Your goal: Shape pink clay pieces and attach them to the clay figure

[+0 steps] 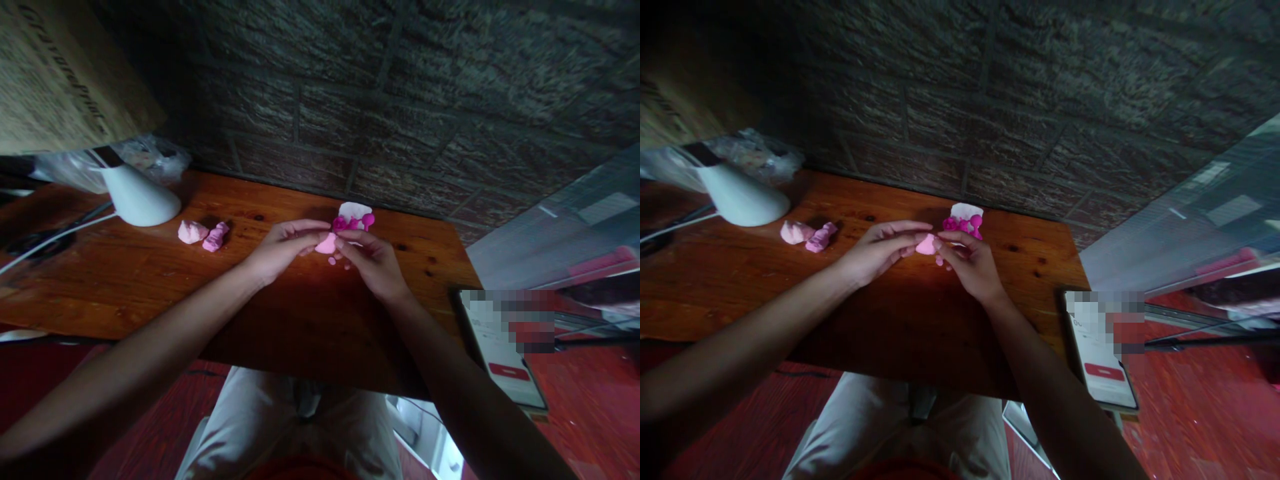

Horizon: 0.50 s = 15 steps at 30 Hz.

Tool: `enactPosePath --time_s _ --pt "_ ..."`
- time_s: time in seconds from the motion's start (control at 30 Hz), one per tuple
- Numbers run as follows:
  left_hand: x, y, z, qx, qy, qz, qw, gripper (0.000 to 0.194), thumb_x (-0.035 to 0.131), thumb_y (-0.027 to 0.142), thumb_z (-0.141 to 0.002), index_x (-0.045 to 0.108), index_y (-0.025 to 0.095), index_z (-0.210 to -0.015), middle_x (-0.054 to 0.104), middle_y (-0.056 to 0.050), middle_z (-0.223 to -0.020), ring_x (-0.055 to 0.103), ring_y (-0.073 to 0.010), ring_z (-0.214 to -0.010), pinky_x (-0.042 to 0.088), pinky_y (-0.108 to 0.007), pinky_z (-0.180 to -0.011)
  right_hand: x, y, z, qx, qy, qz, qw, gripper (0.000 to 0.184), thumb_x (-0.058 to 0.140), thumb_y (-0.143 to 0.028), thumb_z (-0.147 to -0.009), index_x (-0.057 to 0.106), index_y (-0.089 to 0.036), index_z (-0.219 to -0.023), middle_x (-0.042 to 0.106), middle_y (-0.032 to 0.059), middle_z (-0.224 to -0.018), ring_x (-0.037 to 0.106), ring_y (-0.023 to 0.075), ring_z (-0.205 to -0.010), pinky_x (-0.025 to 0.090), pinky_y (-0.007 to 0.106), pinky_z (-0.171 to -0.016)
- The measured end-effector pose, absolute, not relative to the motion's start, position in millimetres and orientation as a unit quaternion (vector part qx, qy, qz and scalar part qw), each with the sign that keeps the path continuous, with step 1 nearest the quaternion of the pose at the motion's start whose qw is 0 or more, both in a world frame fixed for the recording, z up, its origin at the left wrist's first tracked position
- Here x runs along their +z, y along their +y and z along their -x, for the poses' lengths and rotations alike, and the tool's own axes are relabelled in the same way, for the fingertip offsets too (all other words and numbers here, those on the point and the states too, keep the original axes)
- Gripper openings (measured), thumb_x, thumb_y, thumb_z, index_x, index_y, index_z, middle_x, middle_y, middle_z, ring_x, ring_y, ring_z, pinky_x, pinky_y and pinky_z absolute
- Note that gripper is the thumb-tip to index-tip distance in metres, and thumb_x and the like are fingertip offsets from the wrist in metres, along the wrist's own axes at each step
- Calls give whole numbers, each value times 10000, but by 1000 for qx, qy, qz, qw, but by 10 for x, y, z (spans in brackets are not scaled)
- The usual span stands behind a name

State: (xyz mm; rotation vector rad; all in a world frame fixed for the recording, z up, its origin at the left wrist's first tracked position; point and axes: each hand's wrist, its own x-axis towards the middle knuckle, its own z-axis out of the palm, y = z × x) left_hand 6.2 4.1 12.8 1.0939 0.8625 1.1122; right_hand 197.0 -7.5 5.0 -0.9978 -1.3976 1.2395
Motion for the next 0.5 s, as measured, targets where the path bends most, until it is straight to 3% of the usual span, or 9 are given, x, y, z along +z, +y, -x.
enactPosePath --time_s 0.1,0.3,0.5 --pt "125 44 -61 487 385 -497 606 303 863 303 -720 814 174 -989 776 -38 -843 631 -114 -701 473 -230 -673 61 -86 -1971 521 -565 403 497 378 803 -552 -774 765 -240 -984 728 2 -770 677 144 -674 499 268 -573" --pt "162 22 -55 498 373 -542 566 318 884 324 -711 805 171 -979 794 -74 -976 703 -187 -908 520 -303 -882 54 -90 -1965 533 -555 399 499 387 833 -508 -751 765 -248 -1029 740 4 -831 674 138 -690 498 267 -583" --pt "159 4 -74 484 354 -573 559 341 876 370 -733 796 164 -992 796 -74 -991 721 -199 -919 532 -327 -925 61 -90 -1954 555 -534 411 488 435 872 -509 -693 782 -228 -1013 758 21 -849 664 138 -696 487 261 -579"
